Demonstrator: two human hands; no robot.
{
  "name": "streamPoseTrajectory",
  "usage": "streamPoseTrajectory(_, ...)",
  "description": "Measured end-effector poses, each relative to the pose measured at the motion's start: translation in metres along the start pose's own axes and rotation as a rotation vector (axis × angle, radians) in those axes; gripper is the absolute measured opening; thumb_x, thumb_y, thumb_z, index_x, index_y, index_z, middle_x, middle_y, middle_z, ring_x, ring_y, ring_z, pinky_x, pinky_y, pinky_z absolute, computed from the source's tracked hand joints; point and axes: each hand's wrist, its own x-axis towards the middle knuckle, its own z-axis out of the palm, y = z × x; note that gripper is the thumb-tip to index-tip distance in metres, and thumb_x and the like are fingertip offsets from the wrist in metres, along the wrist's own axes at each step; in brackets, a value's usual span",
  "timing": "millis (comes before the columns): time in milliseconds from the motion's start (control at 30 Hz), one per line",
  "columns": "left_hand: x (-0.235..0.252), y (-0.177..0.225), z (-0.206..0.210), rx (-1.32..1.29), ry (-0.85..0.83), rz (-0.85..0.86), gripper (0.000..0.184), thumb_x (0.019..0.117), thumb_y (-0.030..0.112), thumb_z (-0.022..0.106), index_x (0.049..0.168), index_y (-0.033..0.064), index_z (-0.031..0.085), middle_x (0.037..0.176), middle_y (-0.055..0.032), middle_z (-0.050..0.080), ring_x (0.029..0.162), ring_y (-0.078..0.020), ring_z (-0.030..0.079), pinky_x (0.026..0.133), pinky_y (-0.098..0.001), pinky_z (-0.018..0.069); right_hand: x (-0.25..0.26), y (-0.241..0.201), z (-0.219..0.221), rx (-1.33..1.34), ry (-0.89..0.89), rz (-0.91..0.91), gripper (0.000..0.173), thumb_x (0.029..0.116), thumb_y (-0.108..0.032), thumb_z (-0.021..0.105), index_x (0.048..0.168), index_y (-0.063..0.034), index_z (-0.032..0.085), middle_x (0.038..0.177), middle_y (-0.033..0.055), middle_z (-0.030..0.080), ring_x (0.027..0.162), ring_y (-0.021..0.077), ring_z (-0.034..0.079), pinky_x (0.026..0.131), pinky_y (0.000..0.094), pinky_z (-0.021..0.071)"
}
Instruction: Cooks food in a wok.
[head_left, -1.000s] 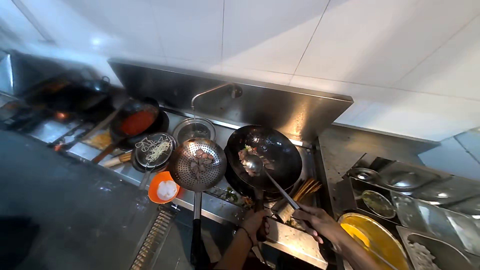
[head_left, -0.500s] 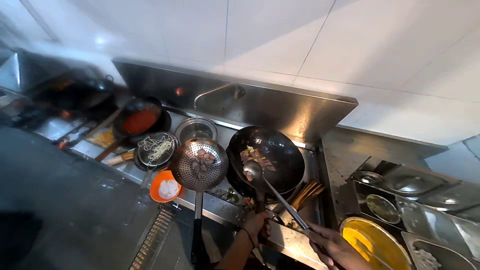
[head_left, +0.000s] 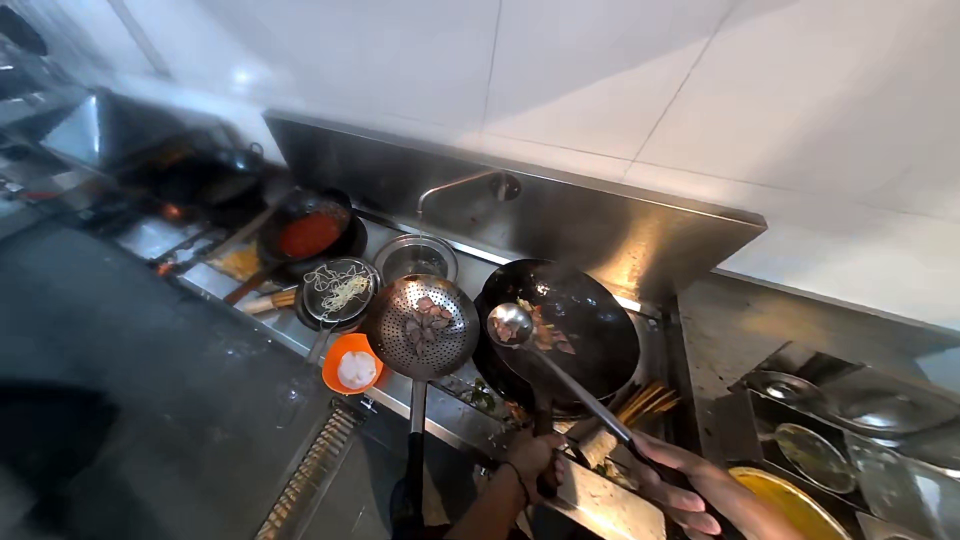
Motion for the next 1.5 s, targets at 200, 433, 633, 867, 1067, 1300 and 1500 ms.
streamPoseTrajectory(200,-0.01,0.001,0.0,0.033,0.012,0.021,0.02,0.1066,0.026,0.054,0.114,0.0081,0.053,0.071,-0.0007,0.055,0.053,-0.0088,0.055,0.051,-0.0228,0.0507,0.033,0.014,0.089,-0.781,0.197,-0.286,0.053,0.1032,-0.027,0.059,0.154,-0.0221,0.049,0.08,0.0044,0.064,0.049,0.0132,0.05,0.044,0.0312,0.0448)
streamPoseTrajectory(433,-0.012,0.003,0.004,0.023,0.019,-0.011,0.022,0.1047,0.027,0.057,0.117,0.0094,0.053,0.068,-0.0003,0.053,0.051,-0.0091,0.053,0.05,-0.0232,0.0495,0.072,0.043,0.049,-1.154,0.554,-0.586,0.054,0.0992,-0.027,0.063,0.152,-0.0206,0.054,0.114,0.0133,0.075,0.09,0.0278,0.073,0.084,0.0561,0.0582)
streamPoseTrajectory(633,-0.001,0.001,0.005,-0.041,-0.014,-0.047,0.02,0.103,0.024,0.059,0.116,0.0098,0.053,0.067,-0.0003,0.051,0.049,-0.0084,0.051,0.046,-0.0214,0.0473,0.13,0.041,-0.037,-1.21,0.894,-0.434,0.053,0.1017,-0.026,0.062,0.152,-0.0142,0.052,0.113,0.0258,0.072,0.1,0.0458,0.07,0.089,0.0655,0.0526)
streamPoseTrajectory(867,0.007,0.008,0.019,0.078,0.024,-0.085,0.009,0.101,0.015,0.058,0.097,0.0088,0.053,0.062,0.0018,0.049,0.047,-0.0073,0.05,0.046,-0.0218,0.0485,0.034,0.022,-0.103,-1.538,0.467,-0.323,0.051,0.1012,-0.034,0.059,0.15,-0.02,0.055,0.114,0.0238,0.073,0.102,0.0439,0.071,0.092,0.0653,0.0526)
streamPoseTrajectory(1067,-0.04,0.001,0.038,0.237,0.072,-0.076,0.008,0.1001,0.013,0.057,0.098,0.0072,0.052,0.061,0.0011,0.049,0.045,-0.0083,0.05,0.045,-0.0228,0.0487,0.04,0.007,-0.121,-1.602,0.548,-0.293,0.054,0.0986,-0.029,0.063,0.151,-0.0267,0.053,0.115,0.023,0.072,0.104,0.045,0.069,0.091,0.0665,0.0528)
streamPoseTrajectory(1300,-0.052,0.021,0.037,0.242,0.056,-0.079,0.01,0.1027,0.013,0.053,0.095,0.0068,0.053,0.061,0.0014,0.049,0.046,-0.0079,0.051,0.045,-0.022,0.0496,0.015,-0.02,-0.151,-1.59,0.501,-0.405,0.046,0.1023,-0.029,0.062,0.147,-0.0247,0.058,0.112,0.022,0.073,0.101,0.0422,0.07,0.092,0.0643,0.0523)
streamPoseTrajectory(1500,-0.119,0.011,0.054,0.309,0.073,-0.097,0.014,0.1018,0.014,0.056,0.091,0.0048,0.057,0.058,0.0006,0.053,0.046,-0.0084,0.052,0.045,-0.0232,0.0483,-0.05,-0.04,-0.159,-1.531,0.324,-0.47,0.047,0.099,-0.037,0.065,0.145,-0.0309,0.061,0.117,0.0128,0.074,0.097,0.032,0.073,0.09,0.0609,0.0553)
